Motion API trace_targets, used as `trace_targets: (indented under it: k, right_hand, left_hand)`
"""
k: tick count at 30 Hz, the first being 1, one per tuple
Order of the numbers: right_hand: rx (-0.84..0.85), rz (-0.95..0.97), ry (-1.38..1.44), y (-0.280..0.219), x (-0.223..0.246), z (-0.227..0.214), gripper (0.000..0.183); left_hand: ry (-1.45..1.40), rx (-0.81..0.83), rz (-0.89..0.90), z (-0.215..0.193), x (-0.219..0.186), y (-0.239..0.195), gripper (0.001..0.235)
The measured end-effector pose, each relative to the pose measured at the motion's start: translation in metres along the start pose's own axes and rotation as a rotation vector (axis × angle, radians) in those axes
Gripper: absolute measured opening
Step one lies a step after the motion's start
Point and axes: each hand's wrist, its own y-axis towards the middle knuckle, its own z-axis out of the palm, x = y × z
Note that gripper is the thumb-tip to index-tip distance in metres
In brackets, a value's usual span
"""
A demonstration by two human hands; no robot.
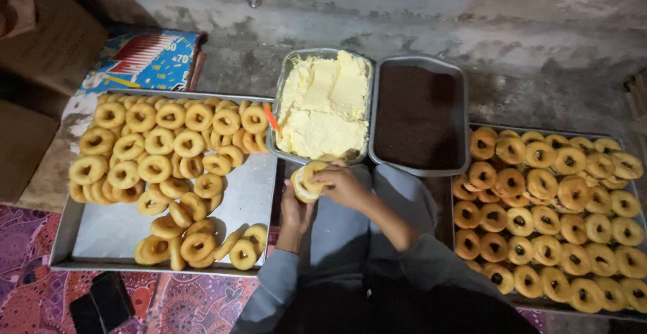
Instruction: The person fills ring-shaped donuts with a cream filling and then dips them into a dark topping. They handle the donuts one at a time, placing the finished items on a tray.
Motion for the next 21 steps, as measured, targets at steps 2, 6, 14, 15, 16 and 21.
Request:
trace_targets:
  k: [2, 6, 14, 15, 16, 21]
  right_hand:
    - [-0.066, 0.092, -0.094, -0.001, 0.006, -0.020, 0.038]
    - [-0.076, 0.089, -0.018, -0.019, 0.007, -0.035, 0.041]
    - [-0.459, 0.460, -0.411, -0.065, -0.128, -0.108, 0.041]
    - [-0.498, 0.389, -0.616, -0.077, -0.149, -0.124, 0.034]
    - [-0.305, 0.462, -0.760, -0.090, -0.168, -0.139, 0.026]
    - [-0.349, 0.667, -0.385, -0.125, -0.225, -0.160, 0.025]
  left_hand:
    - [-0.043, -0.034, -0.036, 0.012, 0.008, 0.000, 0.060]
    - [-0.042, 0.097, -0.046, 0.035, 0.033, 0.005, 0.056]
    - [0.078, 0.247, -0.277, 0.076, 0.068, 0.023, 0.051]
    - [0.101, 0.273, -0.317, 0.084, 0.073, 0.029, 0.050]
    - [0.160, 0.310, -0.308, 0.093, 0.080, 0.038, 0.048]
    - [1.098, 0.230, -0.245, 0.145, 0.123, 0.102, 0.036]
